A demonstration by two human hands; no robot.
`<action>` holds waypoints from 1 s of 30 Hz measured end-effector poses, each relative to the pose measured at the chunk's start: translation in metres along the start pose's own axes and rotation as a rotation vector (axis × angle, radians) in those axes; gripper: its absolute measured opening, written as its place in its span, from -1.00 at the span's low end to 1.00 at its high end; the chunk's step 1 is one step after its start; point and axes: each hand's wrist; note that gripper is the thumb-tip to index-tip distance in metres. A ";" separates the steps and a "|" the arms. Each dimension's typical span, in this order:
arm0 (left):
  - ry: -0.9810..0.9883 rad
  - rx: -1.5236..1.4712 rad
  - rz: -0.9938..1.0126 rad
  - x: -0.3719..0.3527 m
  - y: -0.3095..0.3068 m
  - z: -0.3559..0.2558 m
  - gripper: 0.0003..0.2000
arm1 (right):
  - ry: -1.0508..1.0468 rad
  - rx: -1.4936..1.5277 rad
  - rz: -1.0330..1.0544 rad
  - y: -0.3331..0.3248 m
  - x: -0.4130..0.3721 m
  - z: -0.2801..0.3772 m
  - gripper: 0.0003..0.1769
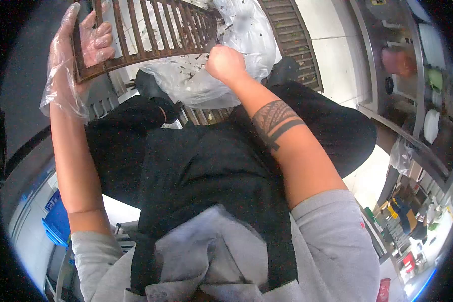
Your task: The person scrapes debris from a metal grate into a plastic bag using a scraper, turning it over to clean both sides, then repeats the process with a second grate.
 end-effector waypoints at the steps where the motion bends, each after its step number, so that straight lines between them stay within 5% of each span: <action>1: 0.010 -0.002 -0.003 -0.002 0.001 0.000 -0.53 | -0.033 -0.022 0.004 -0.004 -0.002 0.001 -0.71; 25: 0.012 -0.048 -0.111 -0.003 0.009 0.006 -0.51 | -0.070 -0.042 0.091 -0.009 0.047 0.005 -0.66; 30: 0.021 0.044 0.092 -0.002 -0.006 0.006 -0.38 | -0.072 -0.026 0.036 -0.002 0.038 -0.001 -0.71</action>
Point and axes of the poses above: each hand's wrist, its own x-axis towards the middle knuckle, its own y-axis out of the palm, z = x × y, and after that the axes turned 6 degrees about -z, right-handed
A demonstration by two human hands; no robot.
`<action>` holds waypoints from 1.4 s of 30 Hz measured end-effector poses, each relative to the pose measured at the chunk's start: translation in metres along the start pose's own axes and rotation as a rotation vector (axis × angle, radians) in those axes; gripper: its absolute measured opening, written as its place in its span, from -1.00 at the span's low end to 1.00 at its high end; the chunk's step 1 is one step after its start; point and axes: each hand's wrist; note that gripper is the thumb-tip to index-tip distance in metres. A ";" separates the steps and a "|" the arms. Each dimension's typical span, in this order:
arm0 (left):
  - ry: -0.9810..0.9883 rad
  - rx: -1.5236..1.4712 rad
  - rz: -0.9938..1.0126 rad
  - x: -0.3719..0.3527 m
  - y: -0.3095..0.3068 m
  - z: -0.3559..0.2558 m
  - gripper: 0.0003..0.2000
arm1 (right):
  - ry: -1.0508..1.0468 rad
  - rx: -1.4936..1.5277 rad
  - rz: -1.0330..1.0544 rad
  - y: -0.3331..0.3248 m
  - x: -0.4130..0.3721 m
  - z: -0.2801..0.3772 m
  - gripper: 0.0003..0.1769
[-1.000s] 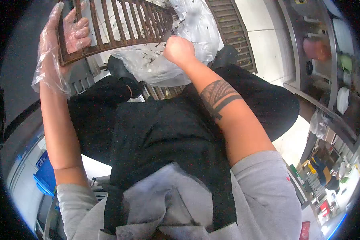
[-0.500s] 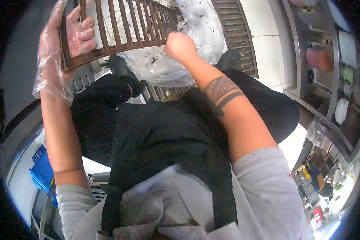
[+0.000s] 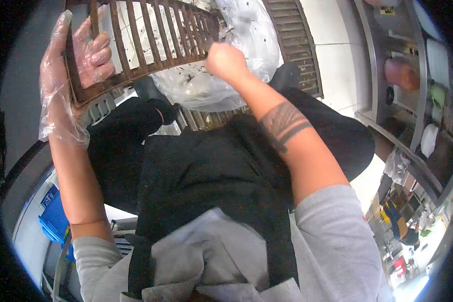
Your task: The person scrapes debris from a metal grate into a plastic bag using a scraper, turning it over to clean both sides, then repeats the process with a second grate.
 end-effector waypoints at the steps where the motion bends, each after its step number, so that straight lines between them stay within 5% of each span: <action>1: -0.012 0.001 -0.001 -0.002 0.012 -0.002 -0.38 | 0.008 0.002 0.009 -0.003 0.008 0.004 -0.71; 2: -0.053 -0.020 -0.119 -0.004 0.028 -0.007 -0.42 | 0.002 0.013 0.028 -0.009 0.023 0.008 -0.71; 13: 0.014 -0.026 0.063 0.001 0.005 0.004 -0.47 | -0.076 -0.016 0.044 -0.006 0.046 0.012 -0.70; 15: 0.061 0.089 -0.225 -0.005 0.016 0.003 -0.35 | -0.094 -0.039 0.057 -0.010 0.045 0.014 -0.69; 17: 0.022 0.014 0.006 0.001 -0.007 0.001 -0.33 | -0.116 -0.063 0.071 -0.012 0.035 0.007 -0.68; 22: 0.069 0.081 -0.180 -0.006 0.019 0.003 -0.35 | -0.020 0.043 0.034 -0.012 0.068 0.002 -0.64; 27: 0.003 -0.030 -0.031 0.000 0.003 -0.001 -0.35 | -0.079 -0.004 0.066 -0.020 0.050 -0.002 -0.63; 33: 0.078 0.064 -0.221 -0.004 0.013 0.004 -0.31 | -0.048 0.048 -0.012 -0.026 0.096 0.005 -0.66; 37: -0.005 -0.079 0.006 0.001 -0.005 0.003 -0.34 | -0.074 -0.043 0.077 -0.028 0.073 0.008 -0.65; 42: 0.058 0.006 -0.153 -0.004 0.013 0.006 -0.33 | -0.075 -0.025 0.075 -0.036 0.089 0.025 -0.66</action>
Point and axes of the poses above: each hand's wrist, its own x-axis towards the middle knuckle, its own y-axis out of the palm, z = x × y, and after that the axes turned 6 degrees about -z, right-handed
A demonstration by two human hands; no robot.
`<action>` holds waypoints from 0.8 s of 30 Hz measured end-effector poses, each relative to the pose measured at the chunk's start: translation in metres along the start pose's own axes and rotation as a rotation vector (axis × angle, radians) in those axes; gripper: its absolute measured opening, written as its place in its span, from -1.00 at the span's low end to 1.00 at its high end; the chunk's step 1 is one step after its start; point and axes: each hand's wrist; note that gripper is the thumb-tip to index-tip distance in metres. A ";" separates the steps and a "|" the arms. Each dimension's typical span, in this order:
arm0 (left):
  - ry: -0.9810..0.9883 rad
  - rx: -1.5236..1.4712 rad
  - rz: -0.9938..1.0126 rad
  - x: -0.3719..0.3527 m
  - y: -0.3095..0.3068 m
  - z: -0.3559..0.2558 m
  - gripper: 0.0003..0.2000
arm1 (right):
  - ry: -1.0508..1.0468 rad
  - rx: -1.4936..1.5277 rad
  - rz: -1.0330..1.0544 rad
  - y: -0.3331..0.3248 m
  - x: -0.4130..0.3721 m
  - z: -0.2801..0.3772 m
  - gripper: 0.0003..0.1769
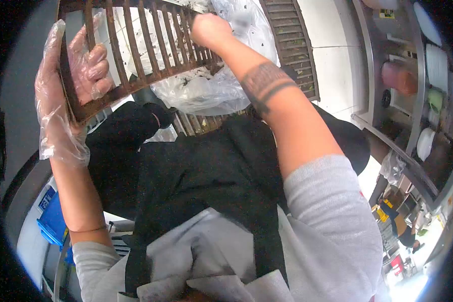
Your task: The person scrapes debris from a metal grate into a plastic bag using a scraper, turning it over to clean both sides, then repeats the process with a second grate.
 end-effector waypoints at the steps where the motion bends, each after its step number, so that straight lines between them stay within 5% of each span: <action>1: 0.002 0.000 0.000 0.000 -0.001 -0.001 -0.33 | -0.001 0.000 -0.002 0.005 0.001 -0.003 -0.66; 7: -0.019 -0.008 0.045 -0.002 0.000 0.000 -0.32 | -0.073 -0.082 -0.054 0.028 -0.021 -0.021 -0.65; 8: 0.015 0.055 -0.099 -0.010 0.017 0.000 -0.32 | -0.050 -0.065 -0.033 0.022 -0.012 -0.018 -0.65; 15: -0.032 0.041 0.054 0.001 -0.002 -0.005 -0.33 | 0.049 0.011 -0.089 0.013 0.006 -0.048 -0.62; 18: -0.036 0.045 0.092 0.005 -0.009 -0.005 -0.33 | 0.141 0.189 -0.145 0.050 -0.022 -0.095 -0.69; 20: -0.038 0.032 0.148 0.013 -0.020 -0.008 -0.35 | 0.566 1.038 0.109 0.056 -0.063 -0.090 -0.73; 24: -0.021 0.076 0.172 0.018 -0.036 -0.013 -0.36 | 0.631 1.287 0.232 0.085 -0.118 -0.074 -0.68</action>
Point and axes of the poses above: each hand's wrist, its own x-axis towards the middle knuckle, its own y-axis out of the palm, z = x × y, and after that the axes turned 6 degrees about -z, right-handed
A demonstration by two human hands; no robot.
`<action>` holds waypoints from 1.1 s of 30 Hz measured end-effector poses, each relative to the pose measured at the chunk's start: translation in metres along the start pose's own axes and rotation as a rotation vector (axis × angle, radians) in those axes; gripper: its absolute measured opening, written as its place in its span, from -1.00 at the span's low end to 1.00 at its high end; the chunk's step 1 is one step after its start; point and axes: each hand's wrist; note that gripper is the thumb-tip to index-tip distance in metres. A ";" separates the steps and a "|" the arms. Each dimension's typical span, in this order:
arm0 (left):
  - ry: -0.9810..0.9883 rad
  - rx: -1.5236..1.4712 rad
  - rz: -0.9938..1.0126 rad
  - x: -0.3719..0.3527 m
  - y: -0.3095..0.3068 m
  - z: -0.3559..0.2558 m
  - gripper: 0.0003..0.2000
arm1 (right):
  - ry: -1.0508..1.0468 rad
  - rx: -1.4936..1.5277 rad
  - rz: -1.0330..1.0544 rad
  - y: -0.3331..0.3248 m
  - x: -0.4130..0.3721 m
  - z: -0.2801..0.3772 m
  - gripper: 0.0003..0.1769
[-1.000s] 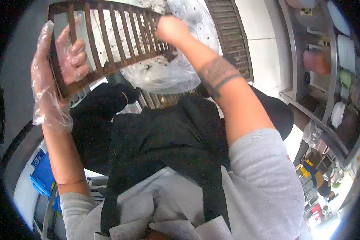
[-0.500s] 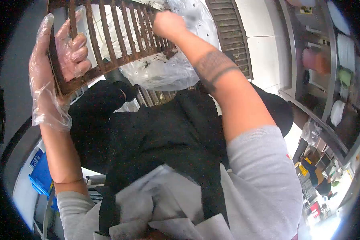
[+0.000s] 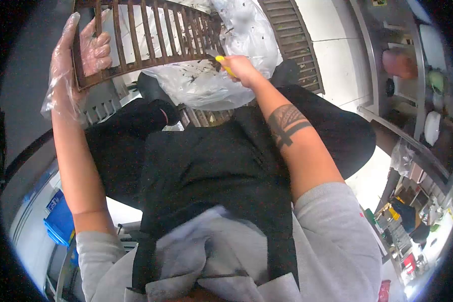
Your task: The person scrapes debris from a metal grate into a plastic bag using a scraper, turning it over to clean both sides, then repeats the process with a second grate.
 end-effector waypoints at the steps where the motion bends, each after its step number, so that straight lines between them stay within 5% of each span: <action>1: -0.004 0.022 0.003 0.002 -0.005 -0.002 -0.36 | -0.029 -0.069 -0.002 0.001 -0.003 -0.012 -0.72; 8: -0.055 0.008 0.024 0.014 -0.054 -0.002 -0.32 | -0.385 -0.282 -0.110 0.027 0.011 -0.043 -0.53; 15: -0.079 -0.051 0.037 0.013 -0.045 -0.003 -0.32 | -0.449 -0.393 -0.239 0.033 0.005 -0.040 -0.60; 17: -0.076 -0.046 0.010 0.014 -0.042 -0.005 -0.32 | -0.667 -0.406 -0.299 0.032 0.027 -0.051 -0.60; 21: -0.074 -0.014 -0.003 0.019 -0.047 -0.010 -0.30 | -0.630 -0.333 -0.253 0.035 0.029 -0.037 -0.60; 24: -0.086 -0.033 0.007 0.017 -0.045 -0.012 -0.29 | -0.395 -0.264 -0.248 0.054 0.043 -0.019 -0.59; 29: -0.067 -0.001 -0.028 0.023 -0.055 -0.011 -0.28 | -0.725 -0.431 -0.218 0.036 0.085 -0.017 -0.58; 33: -0.118 -0.057 0.056 0.024 -0.058 -0.010 -0.27 | -0.694 -0.422 -0.251 0.033 0.063 -0.038 -0.60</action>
Point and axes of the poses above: each hand's wrist, its own x-axis towards the middle knuckle, its own y-axis out of the palm, z = x × y, and after that the axes turned 6 degrees about -z, right-handed
